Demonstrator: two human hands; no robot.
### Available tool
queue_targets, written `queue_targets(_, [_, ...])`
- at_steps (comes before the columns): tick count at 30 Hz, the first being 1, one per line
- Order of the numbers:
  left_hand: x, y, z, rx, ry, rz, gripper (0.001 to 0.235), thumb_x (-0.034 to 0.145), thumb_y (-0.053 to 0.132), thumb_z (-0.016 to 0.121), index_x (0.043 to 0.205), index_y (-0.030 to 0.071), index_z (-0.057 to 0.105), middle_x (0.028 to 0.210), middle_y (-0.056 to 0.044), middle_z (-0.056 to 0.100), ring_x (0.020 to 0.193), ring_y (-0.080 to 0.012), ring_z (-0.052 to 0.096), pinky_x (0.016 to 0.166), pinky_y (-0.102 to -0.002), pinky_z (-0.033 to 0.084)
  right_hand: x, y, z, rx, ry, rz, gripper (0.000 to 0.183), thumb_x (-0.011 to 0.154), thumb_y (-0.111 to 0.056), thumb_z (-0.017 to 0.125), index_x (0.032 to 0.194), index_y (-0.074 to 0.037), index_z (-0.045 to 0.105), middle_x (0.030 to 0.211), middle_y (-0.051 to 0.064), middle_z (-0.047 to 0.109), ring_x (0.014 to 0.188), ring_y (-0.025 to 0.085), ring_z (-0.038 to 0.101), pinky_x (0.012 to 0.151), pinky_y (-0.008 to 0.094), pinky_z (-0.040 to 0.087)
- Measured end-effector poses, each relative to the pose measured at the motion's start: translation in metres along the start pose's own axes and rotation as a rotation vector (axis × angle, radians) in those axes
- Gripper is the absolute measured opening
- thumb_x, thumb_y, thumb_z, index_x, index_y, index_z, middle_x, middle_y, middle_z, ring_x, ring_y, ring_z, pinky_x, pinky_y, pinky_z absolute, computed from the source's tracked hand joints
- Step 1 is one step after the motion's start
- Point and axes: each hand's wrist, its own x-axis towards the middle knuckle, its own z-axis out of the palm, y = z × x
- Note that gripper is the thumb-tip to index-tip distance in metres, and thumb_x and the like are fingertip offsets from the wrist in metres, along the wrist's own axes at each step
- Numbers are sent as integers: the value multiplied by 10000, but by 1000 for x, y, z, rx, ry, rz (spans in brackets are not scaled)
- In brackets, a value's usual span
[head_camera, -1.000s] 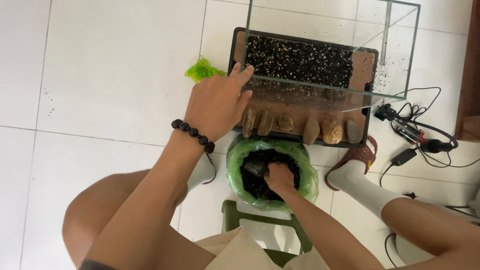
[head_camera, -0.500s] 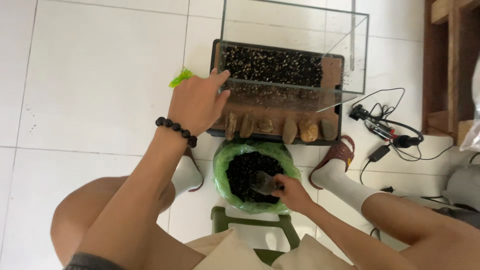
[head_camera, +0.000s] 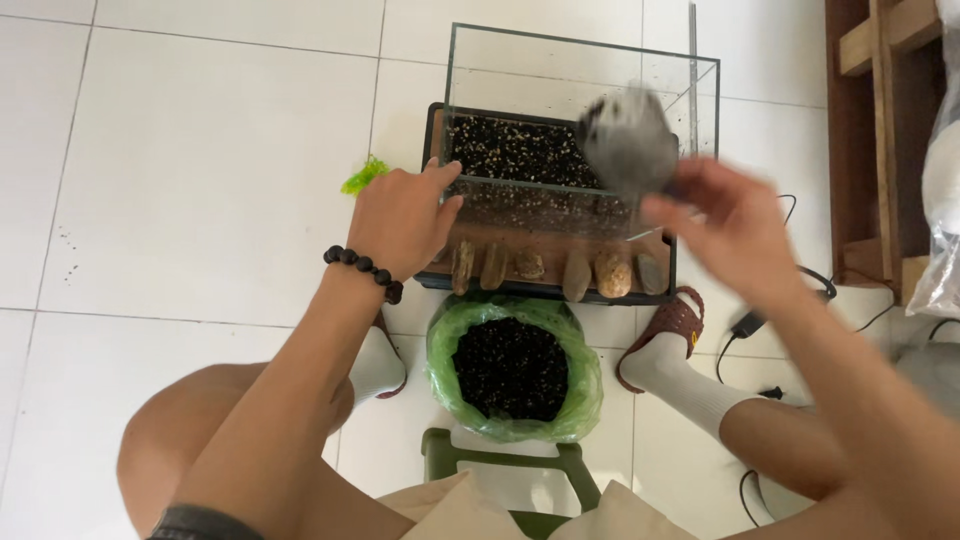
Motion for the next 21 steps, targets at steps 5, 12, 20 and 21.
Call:
queue_targets(5, [3, -8, 19, -26, 63, 11, 352, 1004, 282, 584, 1343, 192, 617, 1247, -188, 721, 783, -506, 686, 548, -600, 551, 77, 5, -19, -608, -16, 214, 413, 895, -402, 771, 1190, -113, 770, 981, 22, 737, 864, 143, 644, 807, 338, 494])
queue_targets(12, [6, -11, 20, -21, 121, 40, 308, 987, 280, 616, 1280, 190, 651, 1125, -168, 761, 781, -496, 693, 575, -612, 545, 136, 57, 23, -935, -343, 433, 338, 916, -373, 743, 998, -49, 789, 778, 79, 716, 621, 185, 599, 592, 285, 529])
queue_targets(20, [4, -9, 17, -63, 83, 40, 222, 1012, 247, 592, 1209, 166, 655, 1005, -158, 771, 736, -453, 682, 518, -569, 523, 139, 61, 20, -989, -296, 464, 388, 927, -386, 708, 745, -47, 763, 562, 64, 648, 589, 201, 615, 670, 348, 596])
queue_targets(21, [4, -9, 18, -65, 82, 42, 222, 1012, 247, 592, 1209, 166, 655, 1005, -158, 771, 736, -453, 682, 518, -569, 523, 132, 51, 16, -990, -295, 467, 388, 927, -386, 708, 745, -47, 763, 562, 64, 648, 589, 201, 615, 670, 348, 596])
